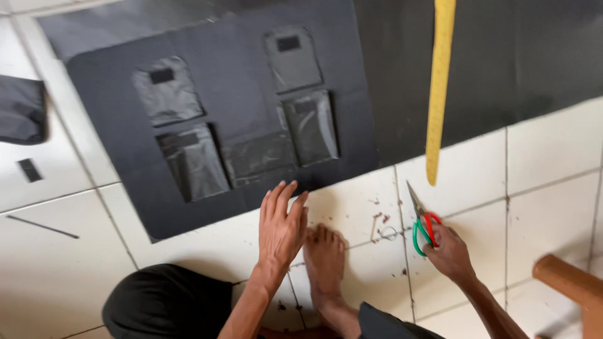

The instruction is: The person marks a large piece of black fabric using a set square and a pencil, then cuts the fabric along the marked lines using scissors.

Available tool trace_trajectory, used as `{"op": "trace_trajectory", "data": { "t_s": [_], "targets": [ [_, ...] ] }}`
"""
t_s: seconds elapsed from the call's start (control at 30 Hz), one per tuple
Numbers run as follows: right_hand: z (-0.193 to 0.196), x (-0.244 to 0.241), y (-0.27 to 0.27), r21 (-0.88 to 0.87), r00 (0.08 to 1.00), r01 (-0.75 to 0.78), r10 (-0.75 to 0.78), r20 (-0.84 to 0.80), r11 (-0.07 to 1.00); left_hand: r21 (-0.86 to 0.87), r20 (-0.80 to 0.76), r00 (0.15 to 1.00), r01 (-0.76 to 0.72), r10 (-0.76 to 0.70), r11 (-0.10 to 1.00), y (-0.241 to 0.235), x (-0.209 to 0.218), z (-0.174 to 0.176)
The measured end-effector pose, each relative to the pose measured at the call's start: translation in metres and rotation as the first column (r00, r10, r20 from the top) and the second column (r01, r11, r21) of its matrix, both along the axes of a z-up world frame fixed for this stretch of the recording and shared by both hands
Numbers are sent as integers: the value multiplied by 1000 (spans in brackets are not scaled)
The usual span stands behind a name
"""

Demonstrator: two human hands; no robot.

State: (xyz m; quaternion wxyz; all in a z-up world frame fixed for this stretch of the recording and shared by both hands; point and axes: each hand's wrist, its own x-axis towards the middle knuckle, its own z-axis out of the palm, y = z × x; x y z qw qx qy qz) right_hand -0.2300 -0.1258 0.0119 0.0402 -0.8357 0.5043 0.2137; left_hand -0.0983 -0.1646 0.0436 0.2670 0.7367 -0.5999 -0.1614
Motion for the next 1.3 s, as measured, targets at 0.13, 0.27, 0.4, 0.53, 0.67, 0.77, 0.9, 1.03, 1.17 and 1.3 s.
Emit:
{"op": "trace_trajectory", "data": {
  "t_s": [0.13, 0.27, 0.4, 0.53, 0.67, 0.77, 0.9, 1.03, 1.17, 1.3],
  "targets": [
    [1, -72, -59, 132, 972, 215, -226, 69, 968, -9, -76, 983, 164, -164, 986, -42, -40, -12],
    [58, -251, -111, 769, 396, 563, -915, 69, 302, 8, -11, 969, 246, -246, 969, -81, -79, -37],
    [71, -214, -114, 942, 119, 319, -991, 65, 100, 175, 27, 960, 271, -280, 947, -105, -97, -54],
    [43, -213, -101, 983, 55, 174, -997, 48, 57, 258, 83, 959, 242, -271, 935, -109, -101, -64],
    [32, -204, -108, 980, 151, 181, -987, 55, 82, 250, 69, 970, 208, -232, 946, -112, -103, -63],
    [31, -190, -118, 980, 139, 165, -987, 86, 109, 241, 50, 977, 189, -206, 952, -113, -106, -63],
    [18, -178, -124, 986, 86, 117, -990, 111, 121, 214, 38, 987, 148, -159, 966, -114, -109, -64],
    [15, -171, -120, 985, 48, 126, -992, 116, 122, 196, 31, 989, 134, -143, 971, -113, -111, -65],
    [16, -164, -118, 974, 29, 175, -990, 140, 143, 136, 14, 994, 103, -106, 985, -114, -115, -65],
    [9, -162, -112, 970, -14, 208, -992, 129, 123, 62, 56, 992, 110, -114, 992, -114, -119, -69]
  ]
}}
